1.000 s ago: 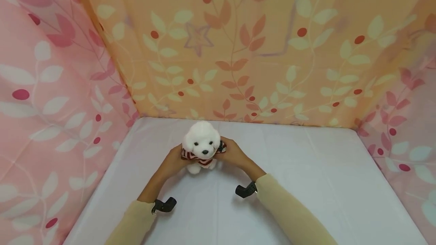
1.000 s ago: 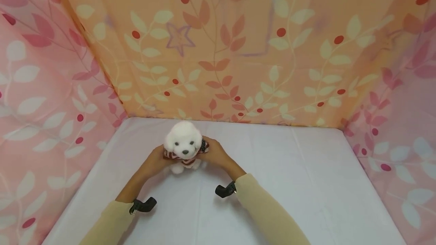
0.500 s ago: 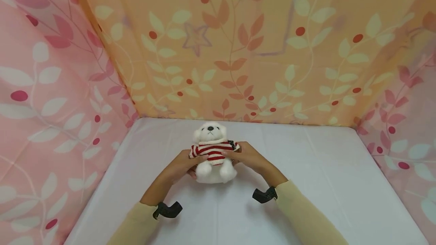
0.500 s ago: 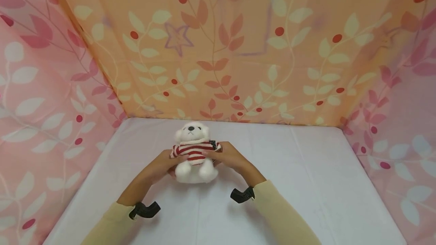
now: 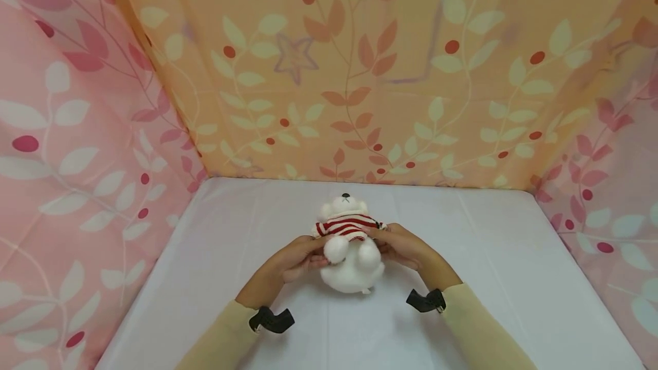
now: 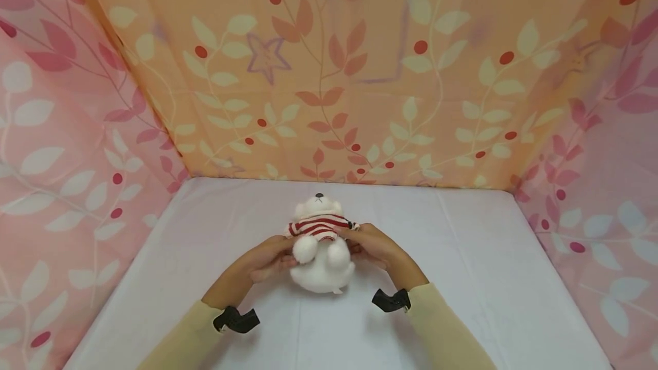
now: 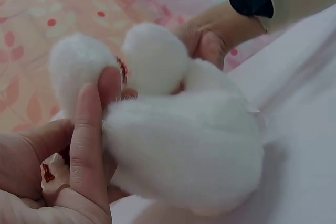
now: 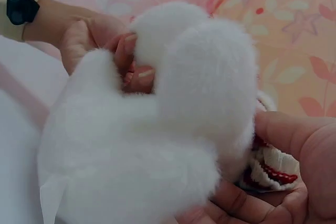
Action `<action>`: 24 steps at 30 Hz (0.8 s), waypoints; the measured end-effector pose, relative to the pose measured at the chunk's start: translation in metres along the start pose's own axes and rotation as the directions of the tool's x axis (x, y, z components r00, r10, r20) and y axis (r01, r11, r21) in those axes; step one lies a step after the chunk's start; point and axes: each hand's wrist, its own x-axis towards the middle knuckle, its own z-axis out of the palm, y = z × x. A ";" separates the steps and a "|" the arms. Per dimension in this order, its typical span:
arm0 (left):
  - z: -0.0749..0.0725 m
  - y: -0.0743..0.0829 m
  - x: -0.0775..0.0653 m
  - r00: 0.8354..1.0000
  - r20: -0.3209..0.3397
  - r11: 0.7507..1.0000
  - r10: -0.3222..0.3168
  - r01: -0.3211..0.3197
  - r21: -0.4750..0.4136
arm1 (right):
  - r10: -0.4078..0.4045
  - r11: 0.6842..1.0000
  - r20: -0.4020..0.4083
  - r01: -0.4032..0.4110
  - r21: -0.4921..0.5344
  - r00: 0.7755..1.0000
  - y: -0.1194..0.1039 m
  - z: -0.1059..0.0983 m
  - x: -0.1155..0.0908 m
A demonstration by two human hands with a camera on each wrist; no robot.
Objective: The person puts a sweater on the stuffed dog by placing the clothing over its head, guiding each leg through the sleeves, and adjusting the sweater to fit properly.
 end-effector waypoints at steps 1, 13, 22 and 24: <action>0.001 -0.001 0.001 1.000 0.009 1.000 -0.002 0.003 -0.025 | 0.001 1.000 -0.002 -0.001 0.012 1.000 0.001 -0.003 -0.001; 0.000 -0.021 0.004 0.966 -0.172 0.977 0.192 -0.172 0.128 | -0.022 0.997 0.004 0.022 0.078 1.000 0.018 -0.008 -0.009; 0.008 -0.024 0.003 0.831 -0.196 0.735 0.521 -0.320 0.598 | -0.072 0.997 -0.066 0.072 0.011 0.995 0.022 -0.013 -0.016; 0.009 -0.025 0.001 0.815 -0.183 0.702 0.549 -0.331 0.631 | -0.075 0.997 -0.107 0.072 -0.034 0.991 0.020 -0.013 -0.021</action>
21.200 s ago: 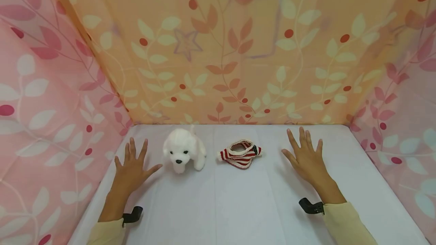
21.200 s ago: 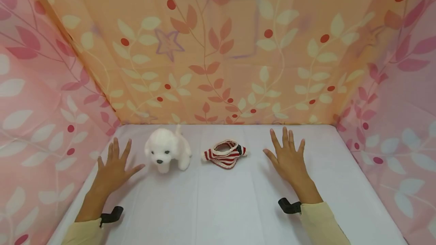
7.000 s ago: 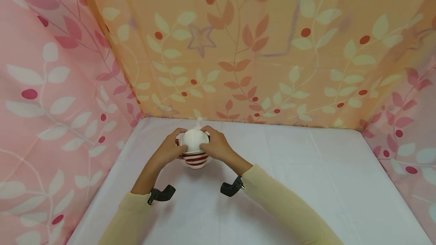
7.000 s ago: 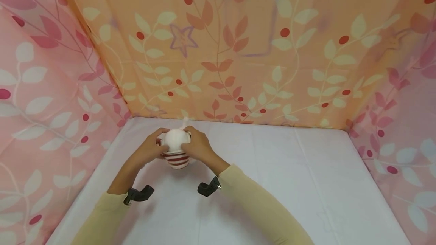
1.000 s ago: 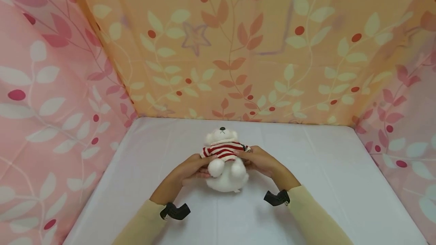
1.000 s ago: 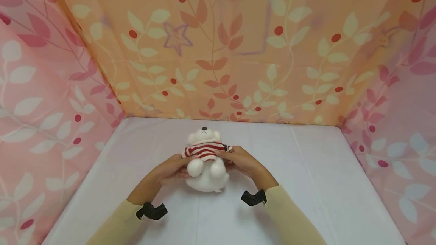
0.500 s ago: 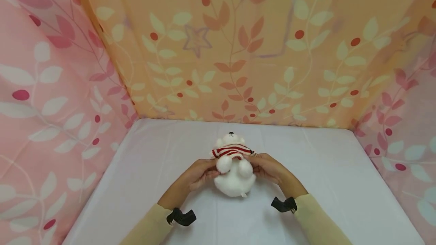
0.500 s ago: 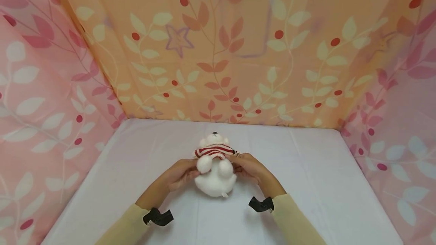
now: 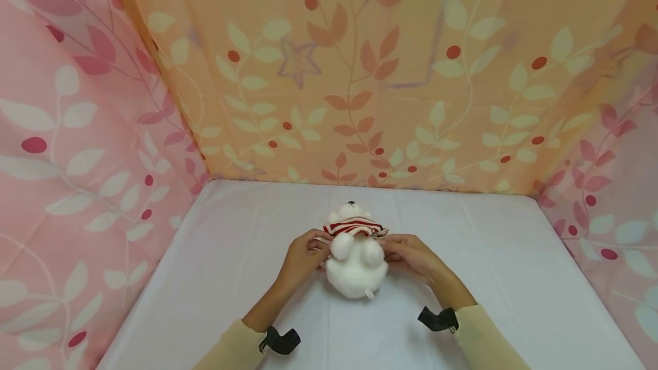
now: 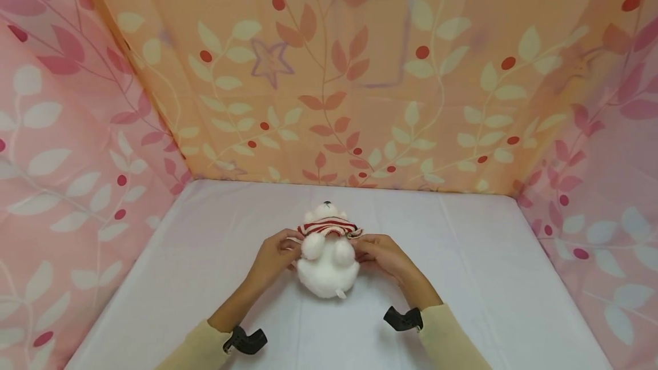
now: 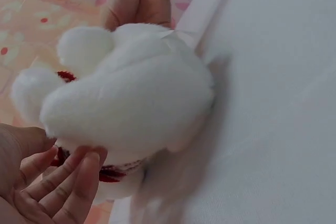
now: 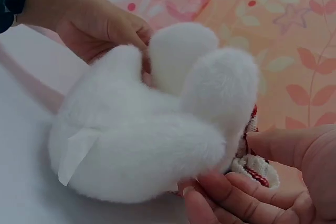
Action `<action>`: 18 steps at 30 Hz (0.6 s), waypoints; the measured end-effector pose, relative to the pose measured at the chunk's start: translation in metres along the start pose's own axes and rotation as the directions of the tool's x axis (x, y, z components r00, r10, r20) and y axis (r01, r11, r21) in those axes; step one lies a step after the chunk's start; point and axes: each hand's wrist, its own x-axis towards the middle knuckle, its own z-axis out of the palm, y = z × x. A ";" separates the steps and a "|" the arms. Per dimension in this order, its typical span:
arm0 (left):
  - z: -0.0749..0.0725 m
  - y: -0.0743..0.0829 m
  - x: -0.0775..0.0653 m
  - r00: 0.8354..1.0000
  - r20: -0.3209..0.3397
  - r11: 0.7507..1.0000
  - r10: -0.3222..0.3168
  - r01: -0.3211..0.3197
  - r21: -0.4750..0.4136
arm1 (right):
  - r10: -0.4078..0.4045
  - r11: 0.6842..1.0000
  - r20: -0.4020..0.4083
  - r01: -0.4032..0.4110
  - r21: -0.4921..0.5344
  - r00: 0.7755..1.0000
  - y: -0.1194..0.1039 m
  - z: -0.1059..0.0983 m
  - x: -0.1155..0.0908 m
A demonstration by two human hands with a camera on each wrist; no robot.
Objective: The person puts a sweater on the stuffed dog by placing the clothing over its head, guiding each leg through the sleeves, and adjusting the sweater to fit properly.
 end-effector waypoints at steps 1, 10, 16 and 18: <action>0.000 0.001 -0.001 1.000 -0.002 1.000 0.015 -0.015 0.016 | -0.006 1.000 -0.030 0.005 -0.028 1.000 -0.002 0.000 -0.002; 0.001 0.000 -0.002 0.990 -0.020 0.974 0.141 -0.135 0.180 | -0.345 0.905 -0.210 0.265 -0.333 0.915 -0.022 0.018 -0.018; 0.006 0.001 0.003 0.970 -0.062 0.918 0.236 -0.202 0.342 | -0.437 0.846 -0.180 0.334 -0.417 0.881 -0.023 0.028 -0.013; 0.007 0.001 0.004 0.965 -0.069 0.908 0.254 -0.214 0.361 | -0.430 0.846 -0.177 0.327 -0.420 0.885 -0.022 0.031 -0.012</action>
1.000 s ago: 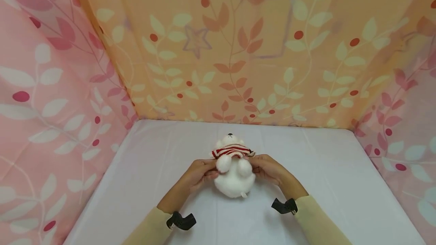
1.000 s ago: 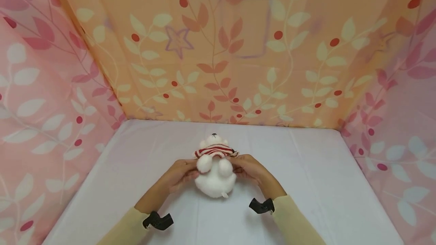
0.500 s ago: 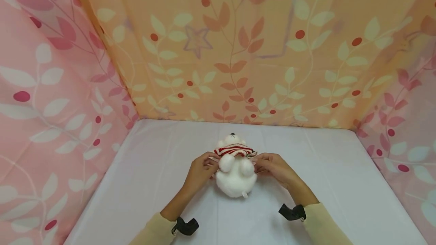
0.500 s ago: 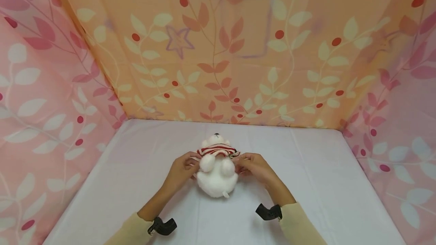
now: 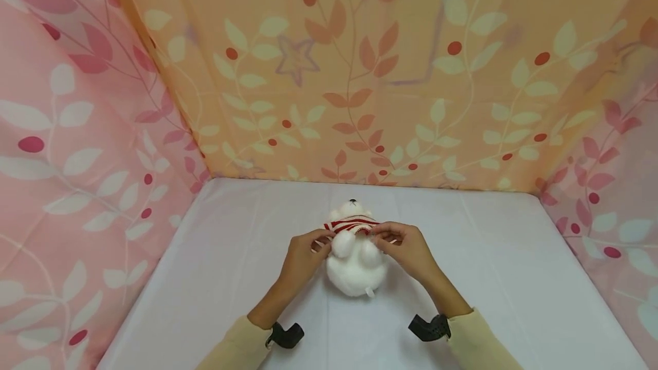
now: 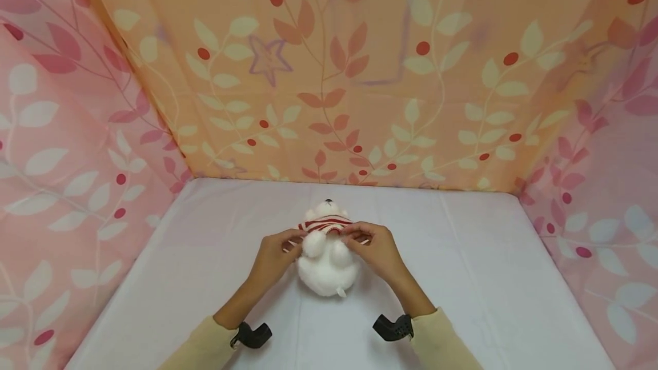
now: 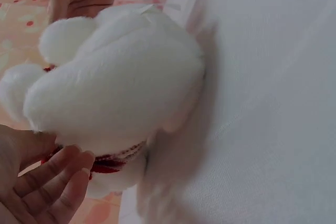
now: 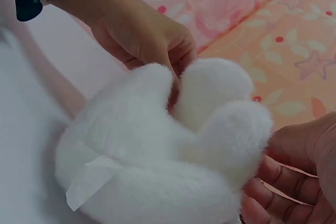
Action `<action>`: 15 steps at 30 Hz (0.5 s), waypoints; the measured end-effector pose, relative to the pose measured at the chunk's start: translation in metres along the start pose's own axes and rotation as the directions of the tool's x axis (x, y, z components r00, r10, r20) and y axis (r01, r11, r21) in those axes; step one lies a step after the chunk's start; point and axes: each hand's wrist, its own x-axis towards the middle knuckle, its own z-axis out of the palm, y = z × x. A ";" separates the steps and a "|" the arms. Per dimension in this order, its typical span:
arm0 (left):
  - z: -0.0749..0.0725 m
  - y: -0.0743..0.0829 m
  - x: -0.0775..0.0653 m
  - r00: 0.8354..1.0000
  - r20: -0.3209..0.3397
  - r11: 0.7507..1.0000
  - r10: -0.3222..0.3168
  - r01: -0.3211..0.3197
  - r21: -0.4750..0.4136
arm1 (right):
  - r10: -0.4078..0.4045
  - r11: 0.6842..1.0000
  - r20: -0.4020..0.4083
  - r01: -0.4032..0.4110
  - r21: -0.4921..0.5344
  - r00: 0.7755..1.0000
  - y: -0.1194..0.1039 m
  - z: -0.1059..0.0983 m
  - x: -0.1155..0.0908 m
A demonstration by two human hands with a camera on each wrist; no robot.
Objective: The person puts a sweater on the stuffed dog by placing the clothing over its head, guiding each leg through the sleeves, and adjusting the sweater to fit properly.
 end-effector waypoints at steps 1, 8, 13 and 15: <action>0.001 0.000 0.001 1.000 -0.001 1.000 0.004 -0.004 0.006 | -0.001 1.000 0.005 0.001 -0.009 1.000 0.000 0.002 0.000; 0.005 -0.001 0.006 0.997 0.020 0.994 0.072 -0.073 0.076 | -0.065 0.997 0.070 0.068 -0.041 0.995 0.001 0.014 0.003; 0.007 0.000 0.009 0.996 0.030 0.992 0.089 -0.091 0.084 | -0.073 0.994 0.087 0.080 -0.069 0.993 0.001 0.019 0.004; 0.006 0.001 0.011 0.997 0.036 0.995 0.075 -0.077 0.062 | -0.083 0.993 0.090 0.090 -0.078 0.993 0.001 0.020 0.003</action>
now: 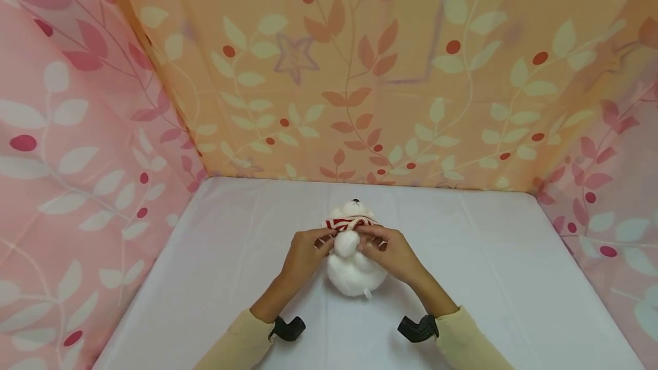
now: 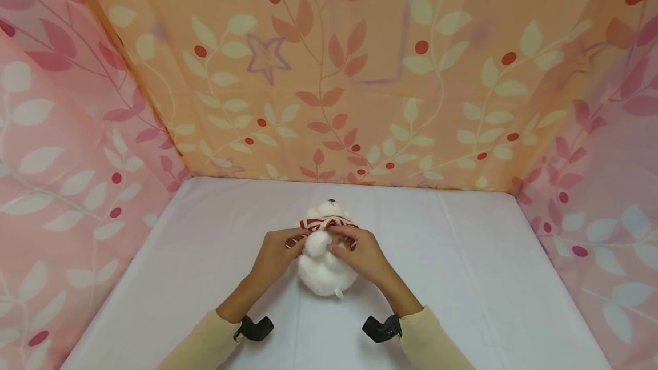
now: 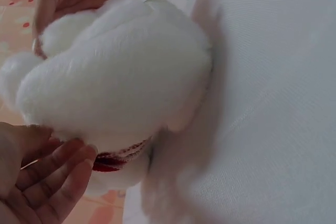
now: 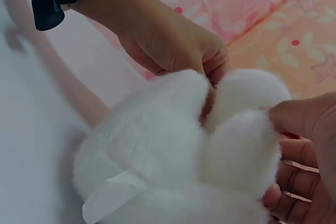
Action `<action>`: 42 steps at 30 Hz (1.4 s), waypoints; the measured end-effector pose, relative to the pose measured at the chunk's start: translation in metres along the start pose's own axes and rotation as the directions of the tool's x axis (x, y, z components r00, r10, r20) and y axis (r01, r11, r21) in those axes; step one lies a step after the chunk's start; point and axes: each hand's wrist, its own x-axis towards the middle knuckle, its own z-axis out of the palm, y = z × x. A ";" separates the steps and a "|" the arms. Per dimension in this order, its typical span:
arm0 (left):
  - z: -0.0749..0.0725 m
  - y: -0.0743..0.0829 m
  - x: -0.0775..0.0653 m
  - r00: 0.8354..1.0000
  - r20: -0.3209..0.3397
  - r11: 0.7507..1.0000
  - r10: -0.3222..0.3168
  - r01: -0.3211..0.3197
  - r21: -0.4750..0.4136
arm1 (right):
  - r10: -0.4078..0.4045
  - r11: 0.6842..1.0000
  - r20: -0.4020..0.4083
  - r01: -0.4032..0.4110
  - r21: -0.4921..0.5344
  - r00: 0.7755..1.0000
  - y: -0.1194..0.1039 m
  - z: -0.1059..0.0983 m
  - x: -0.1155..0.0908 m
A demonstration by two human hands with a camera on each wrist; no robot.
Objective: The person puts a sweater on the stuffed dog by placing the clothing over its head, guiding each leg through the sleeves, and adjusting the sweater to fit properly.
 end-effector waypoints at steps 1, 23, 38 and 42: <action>0.000 0.000 0.001 1.000 0.005 1.000 -0.009 0.009 -0.009 | -0.008 1.000 -0.004 0.008 -0.010 1.000 0.000 0.001 -0.001; -0.009 0.010 0.022 0.982 -0.116 0.938 0.147 -0.101 0.331 | -0.388 0.820 -0.202 0.237 -0.521 0.899 -0.011 0.043 -0.004; -0.017 0.002 0.014 0.970 -0.177 0.982 0.164 -0.143 0.123 | -0.388 0.793 -0.232 0.195 -0.577 0.892 -0.014 0.049 0.000; -0.019 0.006 0.012 0.933 -0.192 0.946 0.303 -0.270 0.180 | -0.398 0.773 -0.210 0.203 -0.600 0.893 -0.019 0.051 0.002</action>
